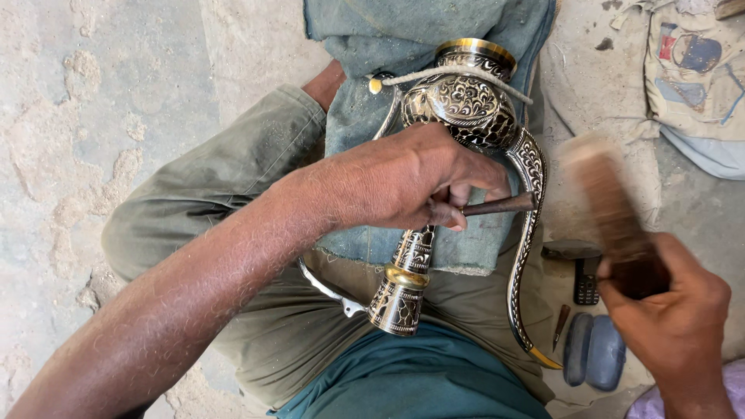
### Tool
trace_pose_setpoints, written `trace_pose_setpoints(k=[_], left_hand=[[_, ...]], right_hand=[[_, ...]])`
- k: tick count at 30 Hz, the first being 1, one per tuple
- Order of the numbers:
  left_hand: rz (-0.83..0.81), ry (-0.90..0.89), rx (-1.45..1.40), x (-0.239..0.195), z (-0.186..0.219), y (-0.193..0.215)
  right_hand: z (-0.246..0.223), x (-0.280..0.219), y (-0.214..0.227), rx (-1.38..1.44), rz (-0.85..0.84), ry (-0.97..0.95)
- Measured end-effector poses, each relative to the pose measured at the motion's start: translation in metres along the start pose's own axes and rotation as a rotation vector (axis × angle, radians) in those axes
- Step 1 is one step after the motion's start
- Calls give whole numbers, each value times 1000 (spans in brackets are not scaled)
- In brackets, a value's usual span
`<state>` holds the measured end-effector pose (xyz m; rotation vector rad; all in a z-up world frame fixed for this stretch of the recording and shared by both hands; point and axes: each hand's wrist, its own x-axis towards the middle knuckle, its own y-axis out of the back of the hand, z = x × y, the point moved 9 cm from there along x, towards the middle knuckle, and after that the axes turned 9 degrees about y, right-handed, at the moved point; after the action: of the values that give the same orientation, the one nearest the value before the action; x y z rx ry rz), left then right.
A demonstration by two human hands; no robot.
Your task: The person sits on the floor and uses a hammer and chisel to engrave intricate patterns onto a silver-colored metal vessel with a curved handle. They repeatedly strike the chisel to create decorative designs on the body and handle of the object.
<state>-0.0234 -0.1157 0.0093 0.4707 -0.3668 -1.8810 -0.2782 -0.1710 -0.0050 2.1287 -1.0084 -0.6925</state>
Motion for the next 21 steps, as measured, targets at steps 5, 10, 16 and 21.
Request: trace_pose_setpoints(k=[5, 10, 16, 21], left_hand=[[33, 2, 112, 0, -2, -3], [33, 8, 29, 0, 2, 1], [82, -20, -3, -6, 14, 12], [94, -111, 14, 0, 18, 6]], right_hand=[[5, 8, 2, 197, 6, 57], [27, -3, 1, 464, 93, 45], [33, -23, -2, 489, 171, 52], [33, -27, 8, 932, 387, 18]])
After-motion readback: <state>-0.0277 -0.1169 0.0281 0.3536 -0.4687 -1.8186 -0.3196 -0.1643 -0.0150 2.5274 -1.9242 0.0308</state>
